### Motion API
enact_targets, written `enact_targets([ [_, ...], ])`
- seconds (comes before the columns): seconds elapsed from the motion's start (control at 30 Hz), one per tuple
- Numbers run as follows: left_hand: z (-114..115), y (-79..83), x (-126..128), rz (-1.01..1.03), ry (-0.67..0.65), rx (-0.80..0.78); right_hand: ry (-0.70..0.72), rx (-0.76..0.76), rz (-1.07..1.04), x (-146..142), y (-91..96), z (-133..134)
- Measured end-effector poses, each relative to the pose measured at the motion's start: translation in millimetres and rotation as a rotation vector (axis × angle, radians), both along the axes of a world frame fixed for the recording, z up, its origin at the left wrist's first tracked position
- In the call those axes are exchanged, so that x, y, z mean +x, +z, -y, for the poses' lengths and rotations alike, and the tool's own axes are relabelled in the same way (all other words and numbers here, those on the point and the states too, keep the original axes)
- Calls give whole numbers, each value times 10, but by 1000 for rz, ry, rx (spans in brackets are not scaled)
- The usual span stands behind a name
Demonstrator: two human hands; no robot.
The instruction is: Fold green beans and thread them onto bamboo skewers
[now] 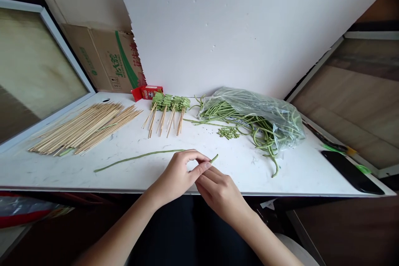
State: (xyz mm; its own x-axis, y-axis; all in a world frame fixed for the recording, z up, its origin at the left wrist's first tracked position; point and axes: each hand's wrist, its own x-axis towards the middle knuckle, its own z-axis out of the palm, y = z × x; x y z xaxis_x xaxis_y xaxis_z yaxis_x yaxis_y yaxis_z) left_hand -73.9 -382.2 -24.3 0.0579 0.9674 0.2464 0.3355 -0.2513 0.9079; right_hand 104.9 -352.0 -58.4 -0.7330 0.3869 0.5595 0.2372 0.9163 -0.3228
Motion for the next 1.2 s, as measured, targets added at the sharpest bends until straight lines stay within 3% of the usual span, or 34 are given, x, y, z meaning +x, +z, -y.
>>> enact_targets([
  [0.13,-4,-6,-17,75,-4,-44,17,-42,-80,123,95,-40],
  [0.23,-2,-25,-31,115,-15,-89,-163,-114,-259,269,175,-154],
  [0.3,2,-36,-30,90,-9,-109,-220,-151,-266,345,203,-258],
  [0.5,15,-39,36,9,-2,-85,-104,-62,-273,401,183,-440],
  [0.97,34,-101,129,118,-34,-134,-88,-133,-281,298,96,-341],
  [1.2,73,-98,185,4,-18,3,-39,-327,-358,252,131,-279],
])
